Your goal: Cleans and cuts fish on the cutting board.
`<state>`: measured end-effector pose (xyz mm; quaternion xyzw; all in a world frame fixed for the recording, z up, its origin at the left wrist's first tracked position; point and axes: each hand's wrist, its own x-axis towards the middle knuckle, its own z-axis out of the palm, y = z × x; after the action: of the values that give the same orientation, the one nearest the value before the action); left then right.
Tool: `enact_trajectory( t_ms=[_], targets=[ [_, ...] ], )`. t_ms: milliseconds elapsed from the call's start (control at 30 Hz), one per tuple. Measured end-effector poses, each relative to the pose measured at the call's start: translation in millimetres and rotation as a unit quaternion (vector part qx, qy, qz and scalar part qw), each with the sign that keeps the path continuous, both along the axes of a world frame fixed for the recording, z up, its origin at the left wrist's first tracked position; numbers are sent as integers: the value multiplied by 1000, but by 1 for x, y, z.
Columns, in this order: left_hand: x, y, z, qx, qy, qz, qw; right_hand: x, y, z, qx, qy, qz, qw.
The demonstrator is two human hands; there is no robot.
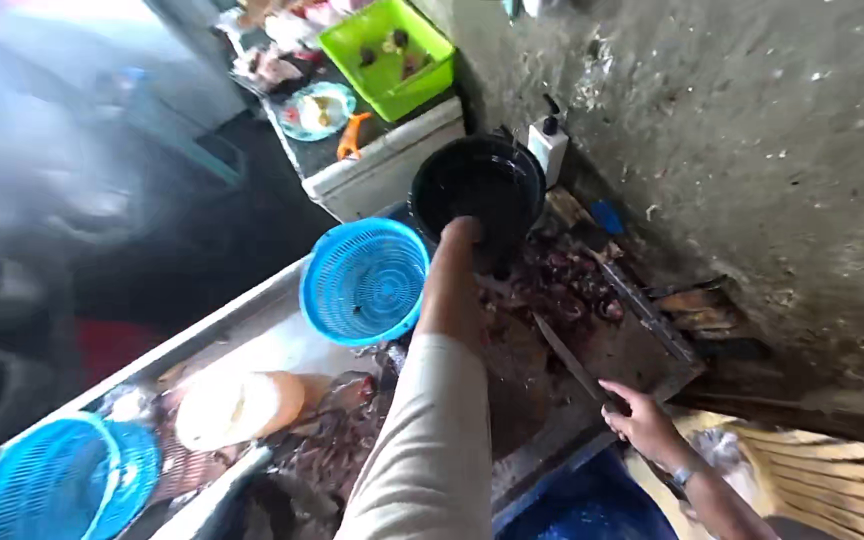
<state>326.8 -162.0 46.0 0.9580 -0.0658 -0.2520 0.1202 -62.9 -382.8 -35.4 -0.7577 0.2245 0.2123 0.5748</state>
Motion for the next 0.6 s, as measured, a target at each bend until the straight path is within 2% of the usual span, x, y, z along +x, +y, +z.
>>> enact_trajectory(
  t_ms=[33,67,100,133,167,233,267,333,433,533,600],
  targets=[
    [-1,-8,27,40,96,-3,995,-10,-4,7,50,13,-34,998],
    [1,-7,40,50,92,-5,995,-18,-7,13,110,24,-65,991],
    [4,3,34,24,16,2,1000,-25,-8,18,158,34,-88,983],
    [11,21,9,-16,-128,9,992,-31,-7,23,175,42,-100,979],
    [22,38,3,-35,-164,20,986,-33,-5,27,153,43,-98,982],
    [34,75,25,-75,-188,81,976,-22,-1,34,52,19,-41,998],
    [17,99,29,-93,-192,104,971,-20,0,36,21,4,-2,1000],
    [-42,147,25,-139,-190,155,960,-6,0,29,5,-34,69,997],
    [-200,184,-19,-126,-116,313,934,6,6,-11,-8,-69,171,983],
    [-332,170,-70,-135,-6,434,891,13,16,-46,10,-39,199,979],
    [-368,143,-97,-121,-1,476,871,17,12,-49,56,-22,186,981]
  ],
)
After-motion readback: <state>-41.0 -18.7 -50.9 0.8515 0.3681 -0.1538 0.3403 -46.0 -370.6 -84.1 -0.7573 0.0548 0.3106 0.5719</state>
